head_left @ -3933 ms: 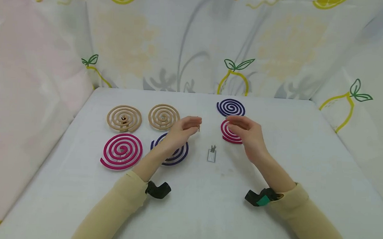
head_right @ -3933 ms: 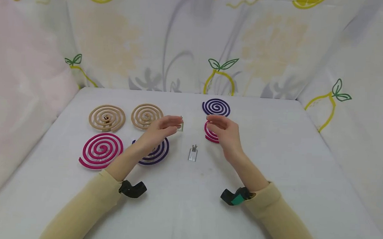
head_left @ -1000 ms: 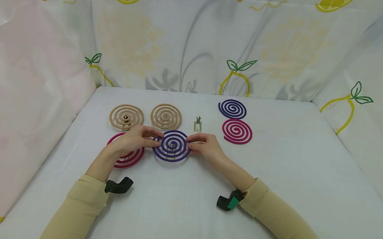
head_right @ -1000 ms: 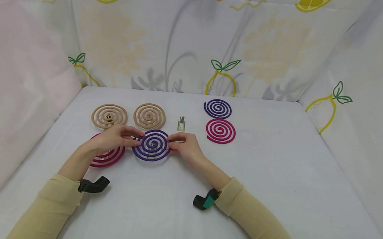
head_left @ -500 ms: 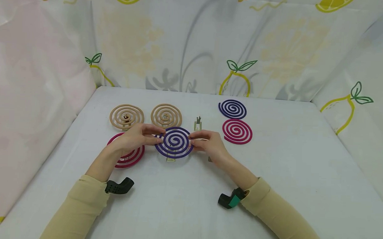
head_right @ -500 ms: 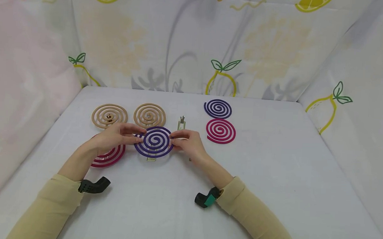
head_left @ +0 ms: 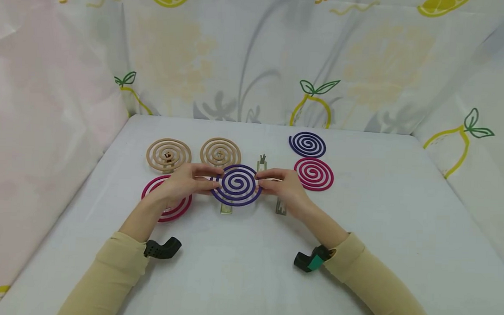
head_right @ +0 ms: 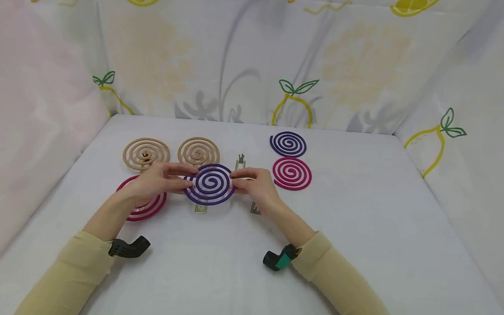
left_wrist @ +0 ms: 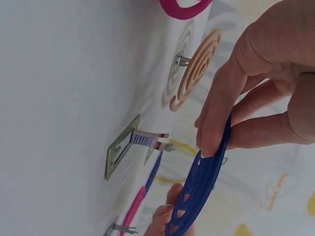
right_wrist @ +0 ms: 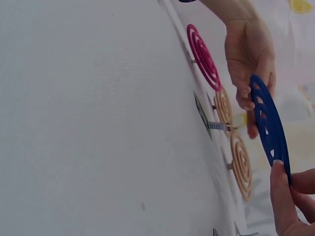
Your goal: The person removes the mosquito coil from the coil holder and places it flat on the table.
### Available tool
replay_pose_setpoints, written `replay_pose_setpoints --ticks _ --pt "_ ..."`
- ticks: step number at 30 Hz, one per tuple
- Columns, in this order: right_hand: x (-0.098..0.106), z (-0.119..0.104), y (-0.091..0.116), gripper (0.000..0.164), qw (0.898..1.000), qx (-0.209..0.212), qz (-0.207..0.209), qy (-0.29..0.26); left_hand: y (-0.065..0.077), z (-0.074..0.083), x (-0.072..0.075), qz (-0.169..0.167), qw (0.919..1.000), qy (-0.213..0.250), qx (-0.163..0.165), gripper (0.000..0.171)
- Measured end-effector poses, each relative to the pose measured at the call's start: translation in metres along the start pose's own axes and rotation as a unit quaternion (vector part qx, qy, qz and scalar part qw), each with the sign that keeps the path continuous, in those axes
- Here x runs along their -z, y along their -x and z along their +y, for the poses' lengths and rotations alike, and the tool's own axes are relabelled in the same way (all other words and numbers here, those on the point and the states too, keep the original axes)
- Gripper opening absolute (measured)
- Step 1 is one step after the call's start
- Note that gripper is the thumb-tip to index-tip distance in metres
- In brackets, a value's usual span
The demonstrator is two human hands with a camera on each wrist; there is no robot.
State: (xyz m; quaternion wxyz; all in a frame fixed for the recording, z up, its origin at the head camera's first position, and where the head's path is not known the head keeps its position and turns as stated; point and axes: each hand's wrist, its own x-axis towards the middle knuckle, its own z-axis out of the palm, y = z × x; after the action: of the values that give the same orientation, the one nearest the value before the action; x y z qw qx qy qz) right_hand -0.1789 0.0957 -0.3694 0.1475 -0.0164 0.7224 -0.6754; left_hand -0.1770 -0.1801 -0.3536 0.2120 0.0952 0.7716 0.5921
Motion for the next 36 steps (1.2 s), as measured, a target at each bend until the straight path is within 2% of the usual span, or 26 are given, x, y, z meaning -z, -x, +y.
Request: replay_pose_setpoints --ticks 6,15,29,36 --pt "0.013 -0.004 0.005 0.026 1.0 0.004 0.001 0.012 -0.005 0.002 -0.011 -0.001 0.9998 0.014 -0.011 0.044" --pt "0.037 -0.004 0.015 0.029 1.0 0.007 0.003 0.023 -0.014 0.008 -0.038 -0.005 0.998 0.053 -0.033 0.046" --pt "0.074 0.005 0.03 0.033 0.999 0.006 0.025 0.024 -0.029 0.017 -0.082 0.012 0.9933 0.107 -0.043 0.049" --pt "0.089 0.008 0.042 0.037 0.999 0.006 0.034 0.019 -0.034 0.021 -0.101 0.02 0.9919 0.122 -0.031 0.047"
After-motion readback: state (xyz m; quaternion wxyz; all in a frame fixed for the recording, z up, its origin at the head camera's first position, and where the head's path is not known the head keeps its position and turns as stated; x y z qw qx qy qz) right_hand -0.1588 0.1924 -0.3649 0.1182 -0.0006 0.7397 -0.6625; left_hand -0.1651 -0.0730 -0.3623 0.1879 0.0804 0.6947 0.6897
